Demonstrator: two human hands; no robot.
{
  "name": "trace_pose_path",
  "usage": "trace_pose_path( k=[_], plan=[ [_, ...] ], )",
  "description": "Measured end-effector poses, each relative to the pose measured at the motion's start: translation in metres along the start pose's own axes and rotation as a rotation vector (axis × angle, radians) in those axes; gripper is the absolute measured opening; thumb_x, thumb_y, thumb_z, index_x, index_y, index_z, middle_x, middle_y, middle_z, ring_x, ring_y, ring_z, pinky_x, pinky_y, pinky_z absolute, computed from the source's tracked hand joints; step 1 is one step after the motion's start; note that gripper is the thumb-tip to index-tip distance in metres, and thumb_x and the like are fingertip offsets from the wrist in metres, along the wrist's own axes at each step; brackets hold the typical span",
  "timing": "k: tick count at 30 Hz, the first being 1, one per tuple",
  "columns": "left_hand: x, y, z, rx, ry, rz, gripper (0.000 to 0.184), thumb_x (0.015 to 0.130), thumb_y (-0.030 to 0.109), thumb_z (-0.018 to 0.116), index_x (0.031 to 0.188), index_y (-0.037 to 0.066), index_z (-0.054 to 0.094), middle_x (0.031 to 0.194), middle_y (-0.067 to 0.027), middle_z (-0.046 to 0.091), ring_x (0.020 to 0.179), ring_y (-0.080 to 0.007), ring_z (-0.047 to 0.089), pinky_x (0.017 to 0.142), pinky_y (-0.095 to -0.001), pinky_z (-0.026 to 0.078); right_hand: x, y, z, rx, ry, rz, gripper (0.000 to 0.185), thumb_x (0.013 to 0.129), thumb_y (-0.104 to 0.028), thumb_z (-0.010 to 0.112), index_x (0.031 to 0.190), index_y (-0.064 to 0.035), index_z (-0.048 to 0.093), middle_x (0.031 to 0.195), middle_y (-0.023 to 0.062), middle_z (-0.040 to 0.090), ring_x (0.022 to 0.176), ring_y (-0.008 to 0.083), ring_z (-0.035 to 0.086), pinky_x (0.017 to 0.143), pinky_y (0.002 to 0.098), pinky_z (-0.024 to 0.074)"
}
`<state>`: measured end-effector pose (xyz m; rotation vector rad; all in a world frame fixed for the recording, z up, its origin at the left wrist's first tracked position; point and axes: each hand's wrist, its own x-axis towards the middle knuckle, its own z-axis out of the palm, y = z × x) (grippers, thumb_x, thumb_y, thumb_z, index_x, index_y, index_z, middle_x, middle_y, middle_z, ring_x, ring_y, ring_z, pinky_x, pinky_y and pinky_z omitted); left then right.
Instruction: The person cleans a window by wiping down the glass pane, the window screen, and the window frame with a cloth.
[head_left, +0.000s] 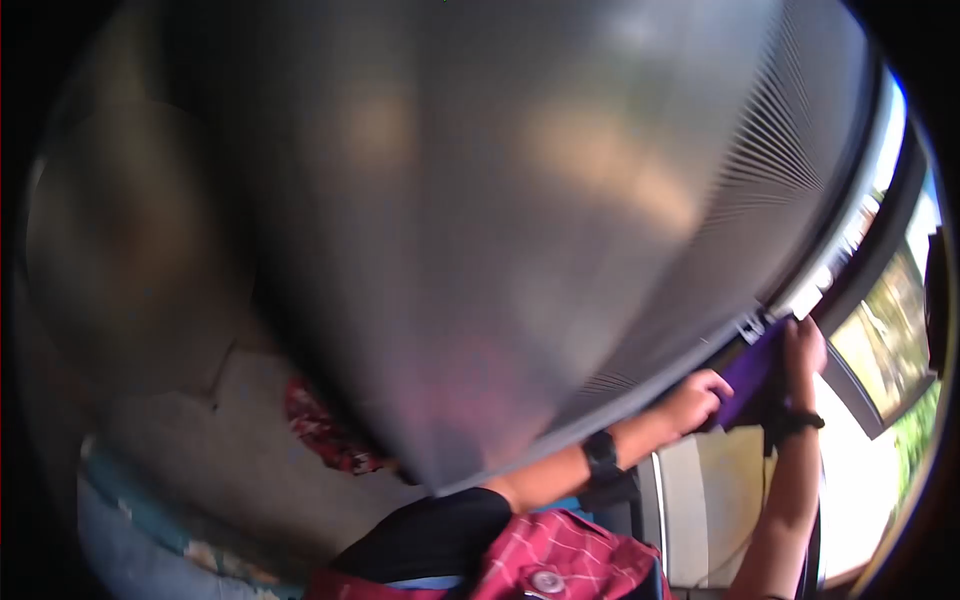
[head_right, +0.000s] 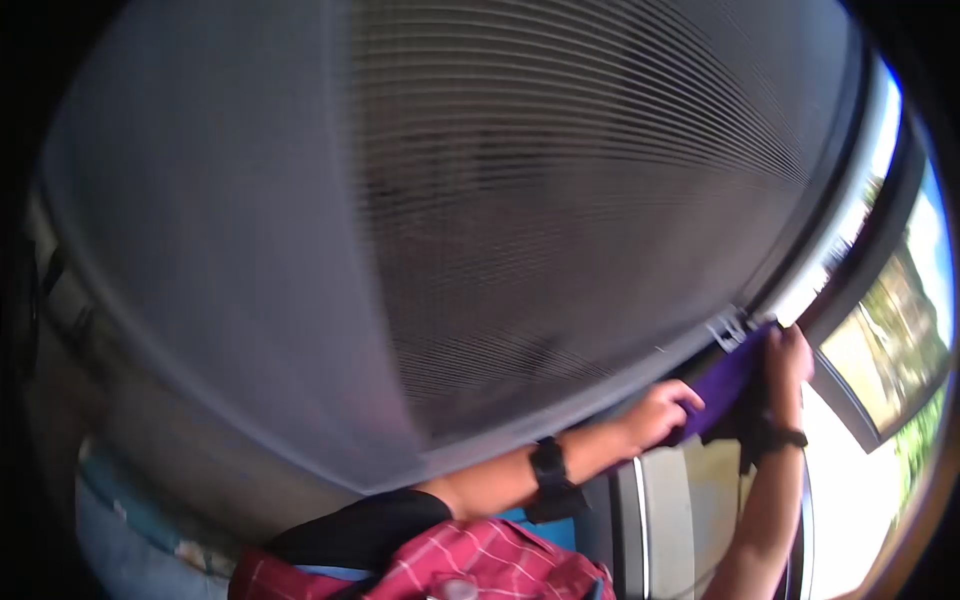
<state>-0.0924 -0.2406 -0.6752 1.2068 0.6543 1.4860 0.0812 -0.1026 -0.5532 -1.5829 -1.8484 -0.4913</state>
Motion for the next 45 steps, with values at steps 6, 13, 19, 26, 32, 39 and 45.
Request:
trace_pose_path(
  k=[6, 13, 19, 26, 32, 39, 45],
  plan=[
    [-0.048, 0.04, -0.084, 0.046, 0.095, -0.167, 0.03, 0.069, 0.001, 0.047, 0.095, 0.005, 0.06, 0.093, -0.0055, 0.055, 0.086, -0.0151, 0.049, 0.077, -0.0265, 0.038, 0.024, -0.05, 0.12, -0.185, -0.001, -0.348, 0.022, 0.083, -0.021, 0.052, 0.09, -0.0022, 0.062, 0.088, 0.0187, 0.061, 0.086, 0.0358, 0.059, 0.077, 0.0464, 0.0464],
    [-0.044, 0.041, -0.028, 0.183, 0.148, -0.227, 0.032, 0.07, 0.0, 0.044, 0.097, 0.006, 0.06, 0.09, -0.0071, 0.055, 0.088, -0.0161, 0.05, 0.078, -0.0291, 0.039, 0.029, 0.004, 0.112, -0.01, -0.136, -0.338, 0.025, 0.083, -0.02, 0.057, 0.1, -0.002, 0.063, 0.093, 0.0178, 0.06, 0.092, 0.0348, 0.056, 0.085, 0.0434, 0.0433],
    [-0.03, 0.019, 0.003, 0.126, 0.299, -0.178, 0.038, 0.072, 0.003, 0.047, 0.109, 0.006, 0.055, 0.101, -0.0076, 0.053, 0.095, -0.0163, 0.049, 0.085, -0.0284, 0.038, 0.024, -0.003, 0.058, 0.232, -0.202, -0.058, 0.032, 0.076, -0.026, 0.062, 0.097, -0.0007, 0.063, 0.095, 0.0225, 0.063, 0.092, 0.0381, 0.061, 0.082, 0.0437, 0.0472],
    [-0.031, 0.014, 0.009, 0.154, 0.326, -0.111, 0.044, 0.069, 0.005, 0.053, 0.113, 0.006, 0.058, 0.107, -0.0047, 0.055, 0.091, -0.0156, 0.05, 0.075, -0.0263, 0.042, 0.023, -0.037, 0.019, 0.051, -0.299, 0.028, 0.038, 0.077, -0.034, 0.059, 0.103, -0.0068, 0.058, 0.101, 0.0201, 0.064, 0.096, 0.0369, 0.061, 0.083, 0.0459, 0.0491],
    [-0.027, -0.006, 0.006, -0.141, 0.376, -0.189, 0.041, 0.073, -0.002, 0.048, 0.113, 0.002, 0.056, 0.094, -0.0056, 0.059, 0.081, -0.0127, 0.053, 0.075, -0.0254, 0.044, 0.025, -0.019, 0.028, 0.066, -0.351, 0.09, 0.036, 0.074, -0.017, 0.051, 0.104, -0.0028, 0.064, 0.106, 0.0213, 0.063, 0.1, 0.0361, 0.061, 0.087, 0.0442, 0.0483],
    [-0.016, -0.006, 0.029, -0.167, 0.199, -0.284, 0.04, 0.073, -0.001, 0.049, 0.114, -0.001, 0.054, 0.095, -0.0074, 0.057, 0.084, -0.0123, 0.052, 0.076, -0.0234, 0.043, 0.031, -0.005, -0.035, -0.145, -0.551, 0.077, 0.022, 0.064, -0.018, 0.062, 0.07, 0.0031, 0.066, 0.067, 0.0177, 0.065, 0.062, 0.0268, 0.066, 0.059, 0.0343, 0.0548],
    [0.009, -0.013, 0.046, -0.229, 0.09, -0.258, 0.043, 0.073, -0.002, 0.049, 0.115, -0.002, 0.052, 0.097, -0.007, 0.057, 0.088, -0.0118, 0.052, 0.08, -0.0225, 0.041, 0.054, 0.015, -0.025, 0.597, -0.347, 0.491, 0.017, 0.074, -0.007, 0.056, 0.071, 0.0076, 0.063, 0.063, 0.0192, 0.063, 0.057, 0.0256, 0.066, 0.05, 0.0356, 0.0556]
  ],
)
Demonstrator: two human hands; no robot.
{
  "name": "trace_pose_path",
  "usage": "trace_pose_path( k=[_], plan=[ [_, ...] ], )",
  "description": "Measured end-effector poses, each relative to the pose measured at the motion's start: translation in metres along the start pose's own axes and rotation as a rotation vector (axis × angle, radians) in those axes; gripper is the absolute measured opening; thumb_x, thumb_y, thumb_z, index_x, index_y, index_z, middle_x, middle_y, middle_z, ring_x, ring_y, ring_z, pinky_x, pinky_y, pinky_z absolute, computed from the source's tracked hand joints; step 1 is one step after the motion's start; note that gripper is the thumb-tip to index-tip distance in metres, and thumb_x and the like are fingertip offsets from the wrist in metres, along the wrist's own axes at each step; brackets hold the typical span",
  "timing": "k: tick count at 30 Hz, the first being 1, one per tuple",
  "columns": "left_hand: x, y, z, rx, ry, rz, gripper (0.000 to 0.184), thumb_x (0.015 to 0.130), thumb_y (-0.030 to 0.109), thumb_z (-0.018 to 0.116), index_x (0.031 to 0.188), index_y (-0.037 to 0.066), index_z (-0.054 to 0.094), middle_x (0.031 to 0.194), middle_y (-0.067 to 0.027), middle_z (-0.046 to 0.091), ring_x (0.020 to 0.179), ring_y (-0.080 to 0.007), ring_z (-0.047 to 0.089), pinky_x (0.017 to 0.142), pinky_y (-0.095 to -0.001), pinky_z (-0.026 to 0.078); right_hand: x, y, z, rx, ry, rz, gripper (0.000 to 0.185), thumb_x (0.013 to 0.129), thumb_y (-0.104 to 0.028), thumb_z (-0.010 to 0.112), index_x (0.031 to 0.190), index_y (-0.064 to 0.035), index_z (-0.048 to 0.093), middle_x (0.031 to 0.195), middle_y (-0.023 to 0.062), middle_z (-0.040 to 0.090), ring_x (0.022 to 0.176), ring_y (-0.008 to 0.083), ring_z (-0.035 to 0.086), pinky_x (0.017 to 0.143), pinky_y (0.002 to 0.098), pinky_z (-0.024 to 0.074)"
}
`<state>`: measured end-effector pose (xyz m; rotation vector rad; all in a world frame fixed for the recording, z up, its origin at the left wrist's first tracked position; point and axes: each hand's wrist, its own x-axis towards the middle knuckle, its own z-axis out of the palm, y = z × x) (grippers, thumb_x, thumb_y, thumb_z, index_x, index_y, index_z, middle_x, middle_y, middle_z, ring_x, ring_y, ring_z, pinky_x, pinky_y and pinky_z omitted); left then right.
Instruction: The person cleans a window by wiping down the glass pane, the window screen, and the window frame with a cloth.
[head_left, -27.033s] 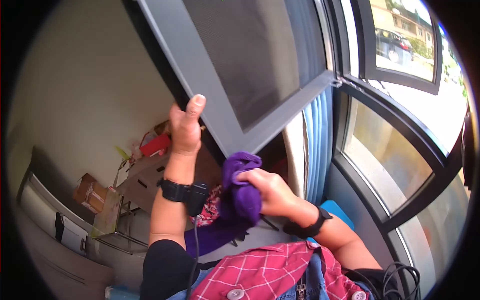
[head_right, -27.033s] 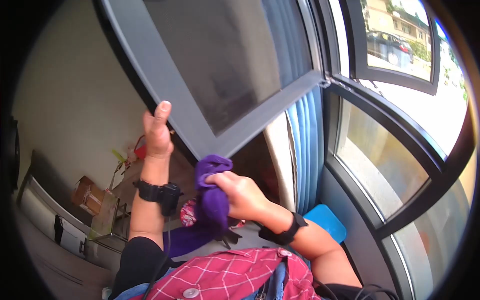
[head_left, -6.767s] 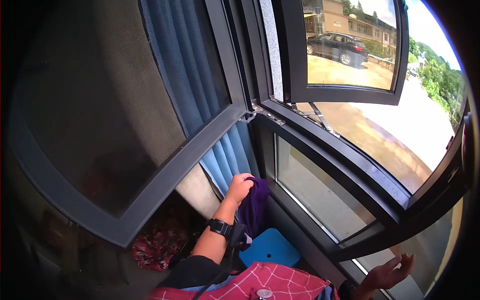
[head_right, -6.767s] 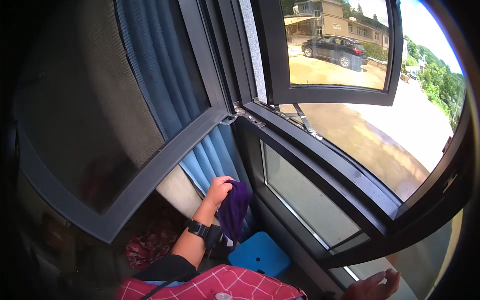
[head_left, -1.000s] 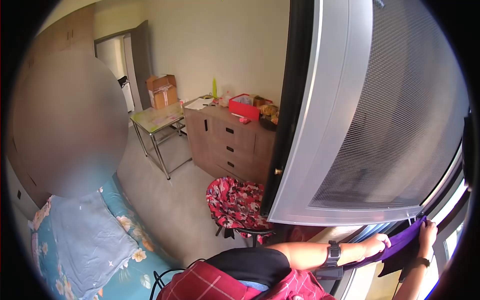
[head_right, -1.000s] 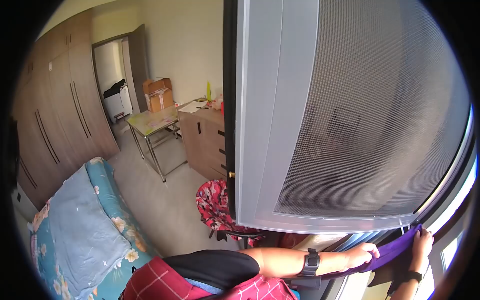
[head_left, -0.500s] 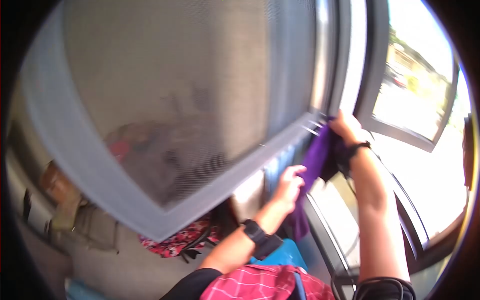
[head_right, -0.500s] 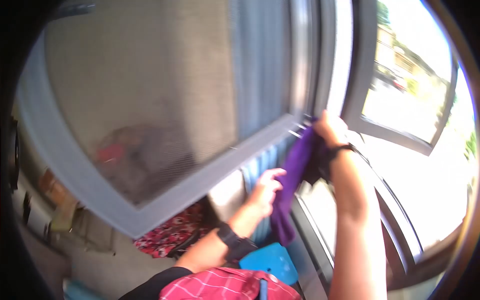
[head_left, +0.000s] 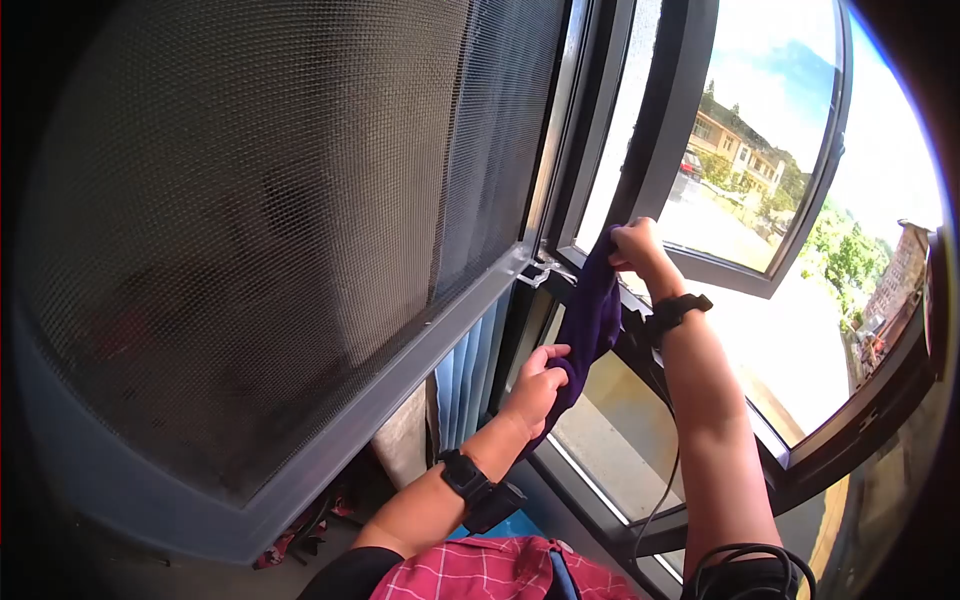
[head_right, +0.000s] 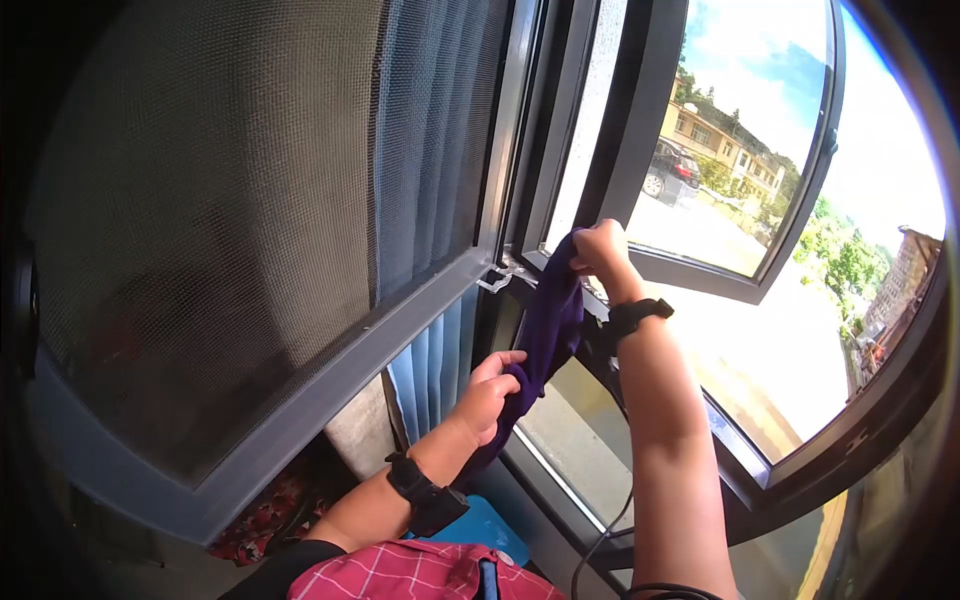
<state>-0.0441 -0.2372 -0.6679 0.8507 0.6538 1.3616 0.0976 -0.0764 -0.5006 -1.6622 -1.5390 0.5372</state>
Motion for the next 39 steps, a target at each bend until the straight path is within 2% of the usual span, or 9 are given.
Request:
trace_pose_path(
  k=[3, 5, 7, 12, 21, 23, 25, 29, 39],
  plan=[
    [0.009, 0.022, 0.009, -0.132, -0.032, 0.055, 0.043, 0.075, -0.004, 0.046, 0.118, -0.003, 0.05, 0.1, -0.009, 0.057, 0.089, -0.0118, 0.054, 0.079, -0.0218, 0.044, 0.035, 0.006, 0.035, -0.158, 0.287, -0.082, 0.021, 0.076, -0.014, 0.057, 0.083, 0.0027, 0.068, 0.089, 0.0239, 0.067, 0.088, 0.0322, 0.067, 0.078, 0.0382, 0.054],
    [0.019, 0.025, 0.003, -0.101, -0.037, 0.053, 0.042, 0.075, -0.004, 0.046, 0.117, -0.002, 0.051, 0.099, -0.0086, 0.058, 0.087, -0.0124, 0.055, 0.077, -0.0236, 0.045, 0.017, 0.0, 0.058, -0.24, 0.209, -0.113, 0.026, 0.077, -0.019, 0.058, 0.091, 0.0003, 0.068, 0.102, 0.0235, 0.064, 0.103, 0.0339, 0.061, 0.091, 0.0388, 0.0471],
    [0.025, 0.019, -0.009, -0.045, -0.002, 0.036, 0.039, 0.075, -0.004, 0.047, 0.112, -0.002, 0.054, 0.096, -0.0077, 0.058, 0.085, -0.0127, 0.055, 0.076, -0.0249, 0.046, 0.005, 0.007, 0.089, -0.525, 0.113, -0.178, 0.035, 0.082, -0.024, 0.048, 0.1, -0.0004, 0.066, 0.105, 0.0236, 0.063, 0.101, 0.0357, 0.061, 0.09, 0.0415, 0.047],
    [0.025, 0.004, -0.027, -0.012, 0.031, -0.1, 0.035, 0.073, -0.003, 0.047, 0.105, -0.001, 0.06, 0.088, -0.0074, 0.062, 0.081, -0.0136, 0.058, 0.073, -0.026, 0.047, -0.013, 0.011, 0.093, -0.648, 0.108, -0.252, 0.035, 0.081, -0.024, 0.047, 0.098, -0.0012, 0.067, 0.112, 0.0169, 0.059, 0.107, 0.0337, 0.057, 0.089, 0.0517, 0.0421],
    [0.026, 0.008, -0.027, 0.168, 0.061, -0.13, 0.033, 0.073, -0.003, 0.046, 0.102, 0.0, 0.061, 0.09, -0.0072, 0.062, 0.084, -0.0147, 0.058, 0.077, -0.0255, 0.046, -0.014, 0.024, 0.093, -0.771, 0.196, -0.699, 0.021, 0.077, -0.013, 0.052, 0.086, -0.009, 0.07, 0.093, 0.0108, 0.06, 0.091, 0.0288, 0.059, 0.077, 0.0403, 0.0437],
    [0.026, 0.002, -0.025, 0.231, 0.01, -0.073, 0.032, 0.073, -0.002, 0.047, 0.101, 0.0, 0.062, 0.09, -0.007, 0.062, 0.084, -0.0148, 0.057, 0.077, -0.0258, 0.046, -0.021, 0.031, 0.087, -0.53, 0.107, -0.947, 0.021, 0.08, -0.011, 0.051, 0.087, -0.0103, 0.07, 0.091, 0.0115, 0.061, 0.088, 0.0309, 0.06, 0.077, 0.0414, 0.0477],
    [0.02, 0.009, -0.019, 0.258, 0.0, -0.076, 0.031, 0.073, -0.003, 0.046, 0.1, -0.001, 0.062, 0.087, -0.0067, 0.062, 0.081, -0.0142, 0.057, 0.076, -0.0256, 0.047, -0.021, 0.033, 0.075, -0.419, -0.021, -0.908, 0.02, 0.082, -0.011, 0.052, 0.089, -0.0085, 0.07, 0.09, 0.0133, 0.06, 0.085, 0.0335, 0.061, 0.077, 0.0417, 0.0493],
    [0.025, 0.006, -0.028, 0.095, 0.001, -0.077, 0.028, 0.074, -0.002, 0.049, 0.098, -0.002, 0.062, 0.081, -0.0044, 0.06, 0.072, -0.0111, 0.056, 0.067, -0.0233, 0.046, -0.006, 0.035, 0.075, -0.258, 0.152, -0.863, 0.018, 0.083, -0.013, 0.053, 0.087, -0.0074, 0.07, 0.088, 0.0149, 0.06, 0.081, 0.0355, 0.061, 0.075, 0.0428, 0.0499],
    [0.03, -0.013, -0.046, 0.004, 0.134, -0.077, 0.03, 0.073, -0.003, 0.043, 0.095, 0.002, 0.063, 0.081, -0.0039, 0.06, 0.074, -0.0126, 0.057, 0.07, -0.0231, 0.044, -0.039, -0.022, 0.102, -0.984, 0.038, -0.537, 0.024, 0.079, -0.018, 0.054, 0.091, -0.0052, 0.07, 0.104, 0.0157, 0.061, 0.1, 0.0281, 0.061, 0.081, 0.0405, 0.0494]
  ],
)
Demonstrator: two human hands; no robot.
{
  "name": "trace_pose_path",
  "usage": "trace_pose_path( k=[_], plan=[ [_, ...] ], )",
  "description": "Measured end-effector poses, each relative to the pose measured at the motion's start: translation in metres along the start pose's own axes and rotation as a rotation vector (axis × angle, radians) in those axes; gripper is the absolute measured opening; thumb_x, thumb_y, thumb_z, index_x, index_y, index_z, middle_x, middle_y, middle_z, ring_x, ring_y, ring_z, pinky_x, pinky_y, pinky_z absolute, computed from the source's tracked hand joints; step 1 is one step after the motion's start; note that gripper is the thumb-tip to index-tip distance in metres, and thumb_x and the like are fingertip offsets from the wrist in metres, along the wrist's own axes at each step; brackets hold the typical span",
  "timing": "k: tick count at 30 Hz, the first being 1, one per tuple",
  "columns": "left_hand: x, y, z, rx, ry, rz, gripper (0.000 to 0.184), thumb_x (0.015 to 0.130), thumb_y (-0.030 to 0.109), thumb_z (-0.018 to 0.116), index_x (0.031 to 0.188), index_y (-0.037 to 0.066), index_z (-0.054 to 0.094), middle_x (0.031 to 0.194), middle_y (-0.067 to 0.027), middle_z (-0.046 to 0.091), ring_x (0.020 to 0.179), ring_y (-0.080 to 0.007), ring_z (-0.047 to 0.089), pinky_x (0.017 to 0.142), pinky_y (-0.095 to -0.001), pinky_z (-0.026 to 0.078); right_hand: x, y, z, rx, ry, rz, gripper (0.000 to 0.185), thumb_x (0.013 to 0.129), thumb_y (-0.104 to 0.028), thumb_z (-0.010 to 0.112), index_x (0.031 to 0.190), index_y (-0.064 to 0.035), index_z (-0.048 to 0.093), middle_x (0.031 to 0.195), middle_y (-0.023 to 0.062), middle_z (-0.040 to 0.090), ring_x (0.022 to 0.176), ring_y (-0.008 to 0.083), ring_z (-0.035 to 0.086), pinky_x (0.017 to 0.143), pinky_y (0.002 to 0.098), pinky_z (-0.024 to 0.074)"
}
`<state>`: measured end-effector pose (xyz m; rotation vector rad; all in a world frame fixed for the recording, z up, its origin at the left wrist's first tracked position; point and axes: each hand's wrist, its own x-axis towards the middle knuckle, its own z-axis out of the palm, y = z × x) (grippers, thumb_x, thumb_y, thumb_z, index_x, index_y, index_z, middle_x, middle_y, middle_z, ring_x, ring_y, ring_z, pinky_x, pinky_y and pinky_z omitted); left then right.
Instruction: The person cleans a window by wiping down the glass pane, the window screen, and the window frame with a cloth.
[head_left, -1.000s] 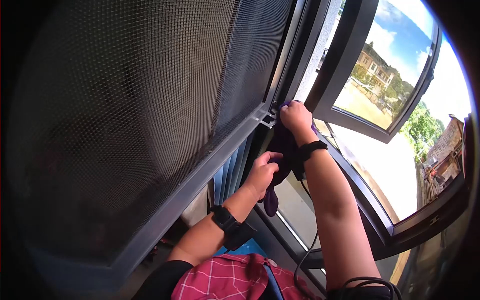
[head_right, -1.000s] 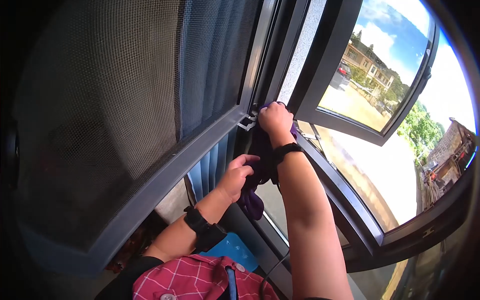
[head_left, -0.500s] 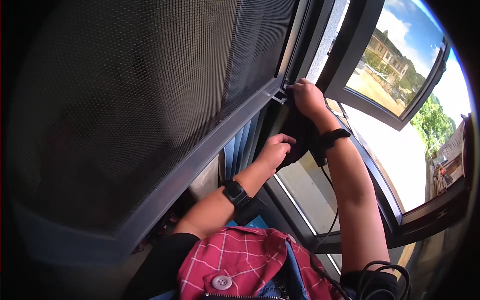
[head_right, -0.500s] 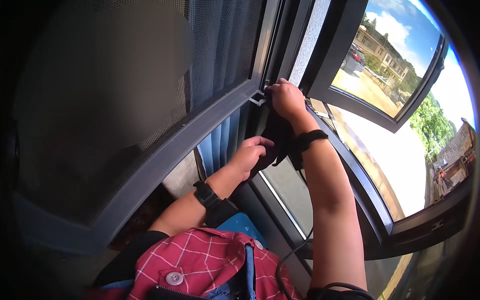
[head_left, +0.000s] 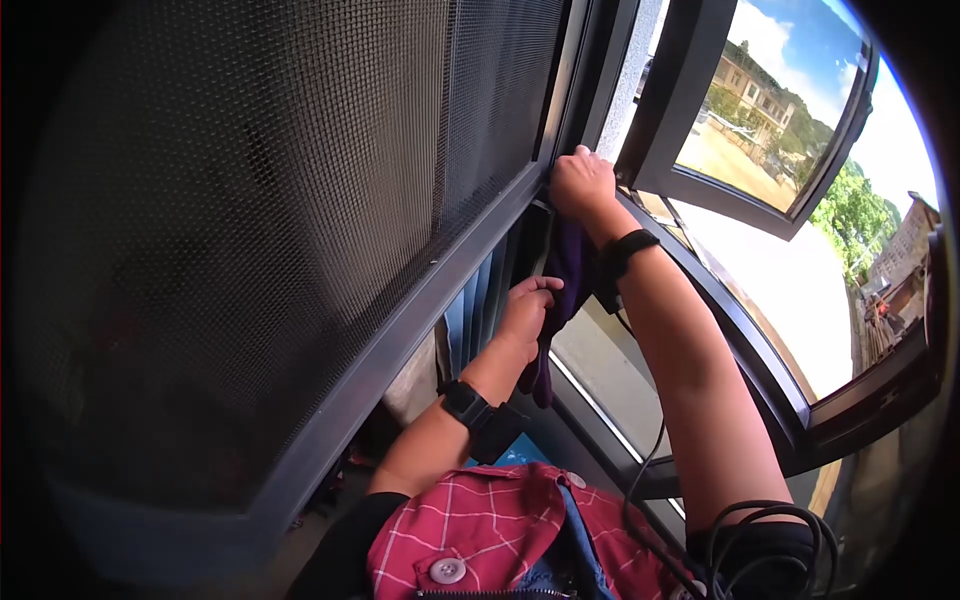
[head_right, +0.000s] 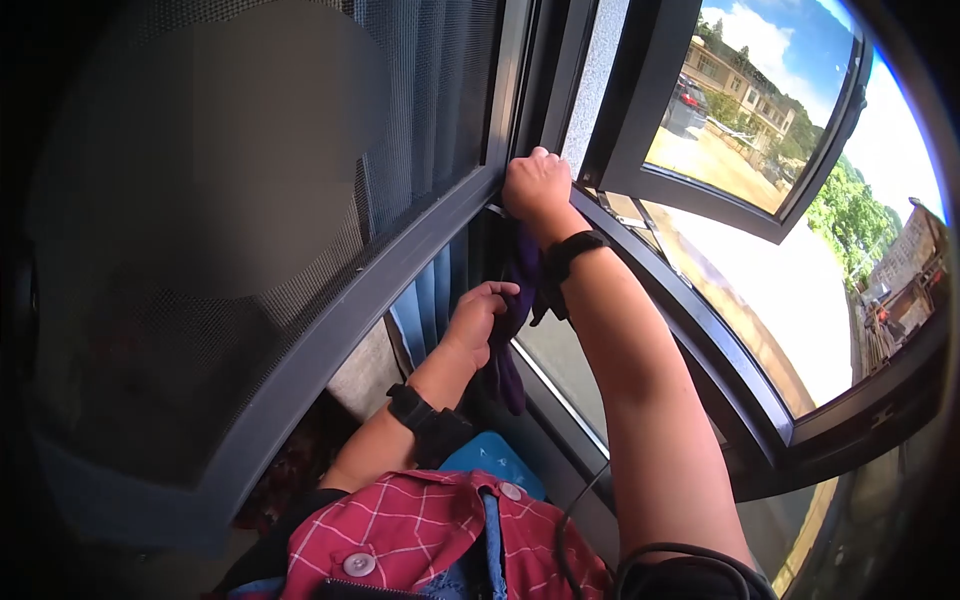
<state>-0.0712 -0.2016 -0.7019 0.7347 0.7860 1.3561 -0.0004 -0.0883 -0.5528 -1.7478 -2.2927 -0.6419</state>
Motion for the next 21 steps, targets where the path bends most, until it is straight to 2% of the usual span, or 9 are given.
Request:
trace_pose_path(
  k=[3, 8, 10, 12, 14, 15, 17, 18, 21],
  plan=[
    [-0.001, 0.0, 0.0, 0.002, -0.024, 0.004, 0.029, 0.073, -0.003, 0.043, 0.092, 0.002, 0.064, 0.081, -0.0035, 0.06, 0.073, -0.0128, 0.056, 0.07, -0.023, 0.044, 0.003, -0.006, -0.006, 0.095, -0.113, 0.07, 0.026, 0.078, -0.019, 0.053, 0.094, -0.0056, 0.07, 0.11, 0.0166, 0.06, 0.104, 0.0299, 0.06, 0.085, 0.0393, 0.0487],
    [-0.012, 0.014, 0.02, 0.031, 0.007, 0.027, 0.029, 0.072, -0.003, 0.043, 0.091, 0.003, 0.064, 0.08, -0.0034, 0.059, 0.072, -0.0126, 0.053, 0.071, -0.0233, 0.043, 0.01, 0.018, 0.004, 0.308, -0.123, 0.005, 0.03, 0.075, -0.015, 0.051, 0.095, -0.0043, 0.069, 0.099, 0.0191, 0.065, 0.095, 0.0335, 0.063, 0.085, 0.0404, 0.0494],
    [-0.01, 0.007, 0.017, 0.012, -0.056, -0.037, 0.029, 0.072, -0.003, 0.044, 0.092, 0.002, 0.064, 0.081, -0.0039, 0.059, 0.077, -0.0126, 0.053, 0.075, -0.0234, 0.042, 0.007, 0.032, 0.022, 0.524, -0.013, -0.178, 0.033, 0.072, -0.012, 0.049, 0.097, -0.0124, 0.071, 0.096, 0.0154, 0.067, 0.093, 0.0339, 0.063, 0.086, 0.0398, 0.0493],
    [-0.014, 0.006, 0.013, 0.138, -0.029, 0.011, 0.029, 0.073, -0.003, 0.044, 0.094, 0.002, 0.064, 0.083, -0.005, 0.06, 0.079, -0.0133, 0.054, 0.076, -0.0232, 0.043, 0.01, 0.043, 0.023, 0.52, 0.058, -0.22, 0.034, 0.073, -0.009, 0.049, 0.098, -0.0117, 0.071, 0.097, 0.0161, 0.067, 0.093, 0.0331, 0.063, 0.086, 0.0392, 0.0493],
    [-0.012, 0.007, 0.004, 0.154, -0.02, -0.002, 0.03, 0.073, -0.003, 0.044, 0.096, 0.002, 0.064, 0.086, -0.006, 0.061, 0.082, -0.0138, 0.056, 0.078, -0.0237, 0.044, 0.012, 0.054, 0.021, 0.706, -0.012, -0.101, 0.031, 0.074, -0.008, 0.05, 0.096, -0.0113, 0.072, 0.098, 0.0165, 0.067, 0.093, 0.0318, 0.063, 0.086, 0.0389, 0.0491],
    [-0.005, 0.002, -0.002, 0.102, -0.03, -0.009, 0.032, 0.073, -0.003, 0.044, 0.098, 0.002, 0.063, 0.088, -0.007, 0.061, 0.082, -0.0146, 0.057, 0.077, -0.0249, 0.045, 0.014, 0.053, 0.023, 0.703, -0.003, -0.106, 0.031, 0.074, -0.008, 0.05, 0.096, -0.0113, 0.072, 0.098, 0.0165, 0.067, 0.093, 0.0318, 0.063, 0.086, 0.0389, 0.0491],
    [0.0, 0.0, -0.004, 0.083, -0.038, 0.004, 0.032, 0.073, -0.003, 0.044, 0.099, 0.001, 0.062, 0.087, -0.0072, 0.062, 0.081, -0.0148, 0.057, 0.076, -0.0252, 0.046, 0.01, 0.05, 0.024, 0.682, 0.088, 0.1, 0.026, 0.076, -0.01, 0.053, 0.094, -0.0118, 0.072, 0.097, 0.016, 0.067, 0.092, 0.0318, 0.063, 0.086, 0.0386, 0.0491],
    [0.0, -0.003, -0.005, 0.066, -0.04, 0.011, 0.032, 0.073, -0.003, 0.043, 0.099, 0.001, 0.062, 0.087, -0.0075, 0.062, 0.08, -0.015, 0.058, 0.075, -0.0256, 0.047, 0.009, 0.042, 0.028, 0.581, 0.142, 0.128, 0.021, 0.079, -0.015, 0.056, 0.09, -0.0075, 0.072, 0.095, 0.0175, 0.065, 0.093, 0.0319, 0.062, 0.084, 0.0392, 0.0496],
    [-0.009, 0.008, 0.003, -0.04, -0.05, -0.063, 0.031, 0.074, -0.003, 0.043, 0.099, 0.001, 0.062, 0.085, -0.0073, 0.062, 0.077, -0.0145, 0.059, 0.073, -0.0262, 0.048, 0.002, 0.007, 0.019, 0.239, 0.133, 0.04, 0.021, 0.077, -0.016, 0.057, 0.084, 0.0003, 0.068, 0.101, 0.0217, 0.057, 0.094, 0.0343, 0.059, 0.082, 0.0398, 0.0503]
  ],
)
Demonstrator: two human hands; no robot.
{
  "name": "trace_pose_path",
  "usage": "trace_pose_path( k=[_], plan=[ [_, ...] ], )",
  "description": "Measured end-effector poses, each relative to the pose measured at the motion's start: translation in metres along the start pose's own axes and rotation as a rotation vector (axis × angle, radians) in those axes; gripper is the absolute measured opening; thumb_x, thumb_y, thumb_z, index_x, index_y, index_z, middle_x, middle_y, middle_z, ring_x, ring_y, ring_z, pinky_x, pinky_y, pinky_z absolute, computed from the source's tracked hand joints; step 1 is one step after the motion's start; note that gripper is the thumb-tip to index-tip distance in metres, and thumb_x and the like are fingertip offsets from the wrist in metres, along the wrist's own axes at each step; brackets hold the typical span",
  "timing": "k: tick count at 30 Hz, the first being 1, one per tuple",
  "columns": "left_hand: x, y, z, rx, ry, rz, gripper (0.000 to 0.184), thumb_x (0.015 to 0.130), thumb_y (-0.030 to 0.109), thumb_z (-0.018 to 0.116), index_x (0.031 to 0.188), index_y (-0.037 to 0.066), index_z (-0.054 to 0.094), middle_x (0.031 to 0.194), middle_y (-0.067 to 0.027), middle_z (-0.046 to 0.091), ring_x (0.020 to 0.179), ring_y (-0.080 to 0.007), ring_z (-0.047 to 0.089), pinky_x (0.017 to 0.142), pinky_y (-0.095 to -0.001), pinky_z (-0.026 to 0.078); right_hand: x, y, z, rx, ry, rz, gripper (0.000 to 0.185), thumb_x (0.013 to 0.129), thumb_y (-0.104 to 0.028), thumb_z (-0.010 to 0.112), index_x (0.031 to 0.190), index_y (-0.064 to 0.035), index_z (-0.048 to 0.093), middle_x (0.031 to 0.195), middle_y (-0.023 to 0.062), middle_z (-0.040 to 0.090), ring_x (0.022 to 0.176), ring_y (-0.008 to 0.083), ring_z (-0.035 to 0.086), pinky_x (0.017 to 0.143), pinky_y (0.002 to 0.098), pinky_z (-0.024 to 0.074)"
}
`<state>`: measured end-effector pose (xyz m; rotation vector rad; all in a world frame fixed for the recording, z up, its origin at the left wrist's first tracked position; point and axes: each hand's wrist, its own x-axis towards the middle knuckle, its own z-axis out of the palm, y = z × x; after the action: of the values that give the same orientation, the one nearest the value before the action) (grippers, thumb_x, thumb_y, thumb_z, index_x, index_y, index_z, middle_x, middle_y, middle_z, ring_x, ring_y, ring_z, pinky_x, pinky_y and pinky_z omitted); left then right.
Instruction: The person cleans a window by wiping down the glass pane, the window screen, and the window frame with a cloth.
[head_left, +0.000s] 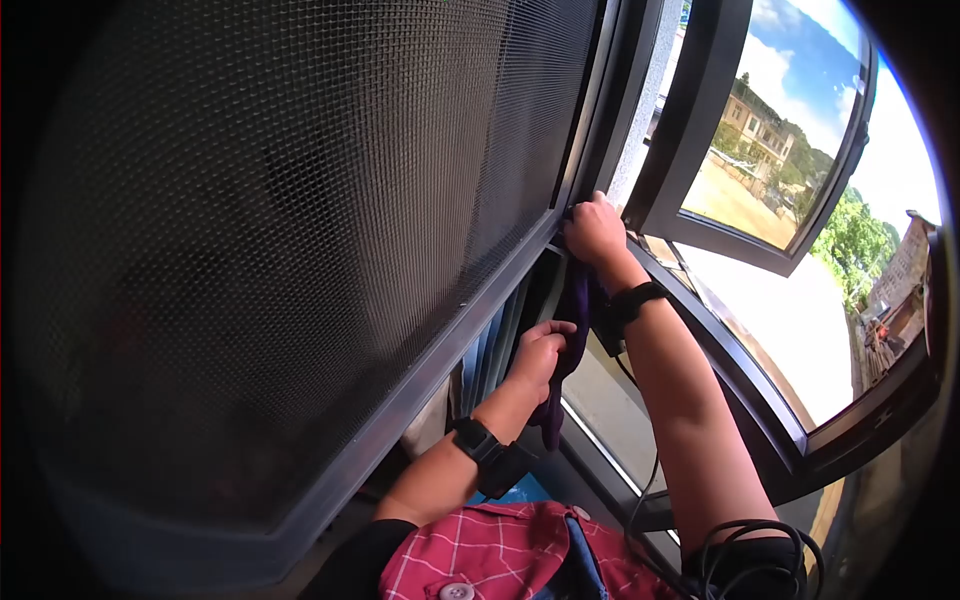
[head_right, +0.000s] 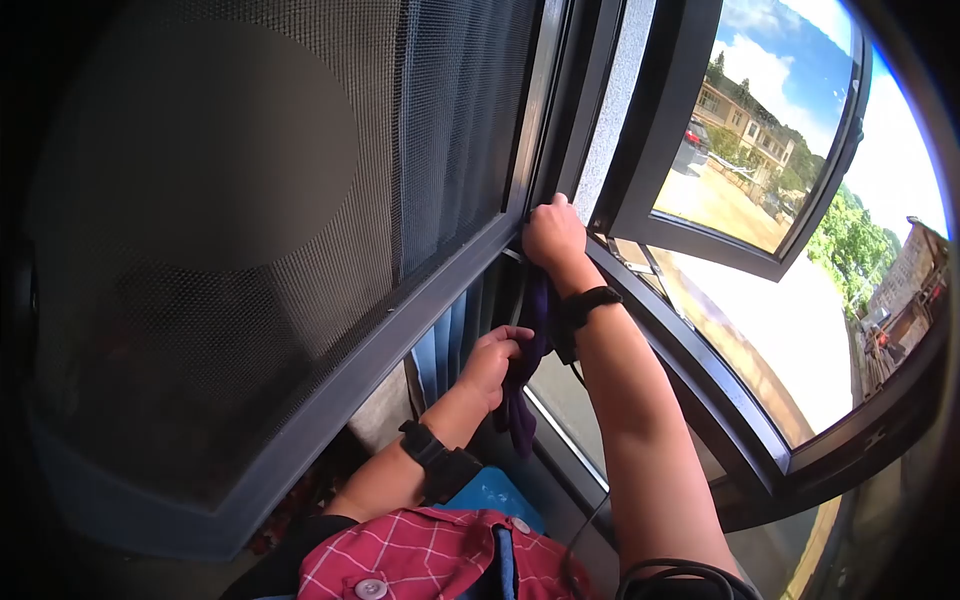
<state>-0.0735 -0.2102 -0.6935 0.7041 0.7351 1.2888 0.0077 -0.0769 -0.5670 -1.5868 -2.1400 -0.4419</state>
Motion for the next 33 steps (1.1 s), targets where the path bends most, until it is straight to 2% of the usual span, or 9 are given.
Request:
trace_pose_path(
  k=[4, 8, 11, 13, 14, 19, 24, 30, 33],
  plan=[
    [0.003, -0.002, -0.004, -0.035, 0.026, 0.008, 0.029, 0.073, -0.003, 0.044, 0.094, 0.002, 0.063, 0.082, -0.0049, 0.06, 0.073, -0.0138, 0.056, 0.072, -0.0246, 0.046, 0.009, 0.0, -0.006, -0.059, -0.197, -0.035, 0.02, 0.074, -0.014, 0.06, 0.087, -0.0005, 0.068, 0.109, 0.0219, 0.055, 0.096, 0.035, 0.06, 0.084, 0.0394, 0.0502],
    [0.001, 0.007, -0.004, 0.068, 0.056, 0.048, 0.028, 0.071, -0.002, 0.045, 0.092, 0.002, 0.064, 0.084, -0.0043, 0.059, 0.08, -0.0129, 0.052, 0.078, -0.0233, 0.04, 0.023, 0.015, 0.001, -0.002, -0.187, -0.108, 0.02, 0.072, -0.008, 0.056, 0.087, -0.0009, 0.068, 0.1, 0.0207, 0.061, 0.096, 0.0348, 0.061, 0.084, 0.04, 0.0502],
    [-0.002, 0.012, -0.005, 0.14, 0.065, 0.095, 0.03, 0.07, -0.001, 0.046, 0.092, 0.003, 0.065, 0.085, -0.0028, 0.057, 0.083, -0.0132, 0.047, 0.081, -0.0236, 0.036, 0.016, 0.025, -0.01, 0.183, -0.306, -0.251, 0.021, 0.07, -0.003, 0.053, 0.084, -0.0012, 0.069, 0.09, 0.0199, 0.065, 0.092, 0.0348, 0.062, 0.082, 0.039, 0.0503],
    [-0.004, 0.016, -0.01, 0.185, 0.078, 0.043, 0.031, 0.07, -0.001, 0.046, 0.095, 0.002, 0.065, 0.088, -0.0044, 0.058, 0.088, -0.0143, 0.048, 0.084, -0.0247, 0.035, 0.013, 0.03, -0.015, 0.529, -0.174, -0.218, 0.023, 0.068, 0.0, 0.05, 0.08, -0.0013, 0.07, 0.084, 0.0183, 0.067, 0.087, 0.0352, 0.063, 0.082, 0.0387, 0.0499],
    [0.0, 0.016, -0.015, 0.19, 0.066, 0.045, 0.033, 0.07, -0.001, 0.046, 0.097, 0.002, 0.064, 0.09, -0.006, 0.059, 0.085, -0.0147, 0.05, 0.082, -0.0236, 0.037, 0.012, 0.034, -0.008, 0.491, 0.0, -0.127, 0.023, 0.069, -0.001, 0.052, 0.085, -0.0015, 0.069, 0.088, 0.0195, 0.064, 0.089, 0.0361, 0.061, 0.083, 0.0401, 0.049],
    [0.013, 0.004, -0.02, 0.111, 0.049, 0.09, 0.032, 0.072, -0.001, 0.045, 0.098, 0.002, 0.064, 0.086, -0.0061, 0.059, 0.074, -0.0142, 0.052, 0.071, -0.0226, 0.041, -0.006, 0.003, 0.018, 0.223, 0.315, 0.037, 0.017, 0.073, -0.006, 0.058, 0.087, 0.0026, 0.062, 0.097, 0.0233, 0.054, 0.092, 0.0385, 0.057, 0.084, 0.0415, 0.0479],
    [0.008, -0.001, -0.012, -0.014, 0.071, -0.005, 0.024, 0.074, 0.0, 0.047, 0.09, 0.004, 0.065, 0.077, 0.0002, 0.054, 0.072, -0.0091, 0.045, 0.07, -0.0217, 0.038, 0.004, -0.004, 0.0, -0.03, -0.125, -0.069, 0.013, 0.072, -0.004, 0.059, 0.082, 0.0014, 0.066, 0.1, 0.0226, 0.057, 0.092, 0.0366, 0.06, 0.082, 0.0398, 0.0506],
    [0.004, 0.006, -0.013, -0.022, 0.032, -0.019, 0.027, 0.072, -0.001, 0.046, 0.092, 0.003, 0.064, 0.083, -0.0017, 0.057, 0.077, -0.0107, 0.048, 0.074, -0.0223, 0.038, 0.009, 0.02, -0.024, -0.039, -0.205, -0.378, 0.02, 0.068, 0.0, 0.056, 0.083, -0.0013, 0.069, 0.091, 0.0191, 0.064, 0.091, 0.0332, 0.062, 0.082, 0.0375, 0.0509],
    [0.009, -0.002, -0.031, -0.004, 0.044, 0.002, 0.028, 0.072, 0.0, 0.047, 0.094, 0.002, 0.064, 0.086, -0.0025, 0.056, 0.082, -0.0108, 0.048, 0.077, -0.0234, 0.038, 0.01, 0.054, -0.026, 0.401, -0.299, -0.345, 0.03, 0.066, 0.003, 0.051, 0.086, -0.004, 0.072, 0.085, 0.0182, 0.068, 0.083, 0.0328, 0.065, 0.079, 0.036, 0.0512]
  ],
)
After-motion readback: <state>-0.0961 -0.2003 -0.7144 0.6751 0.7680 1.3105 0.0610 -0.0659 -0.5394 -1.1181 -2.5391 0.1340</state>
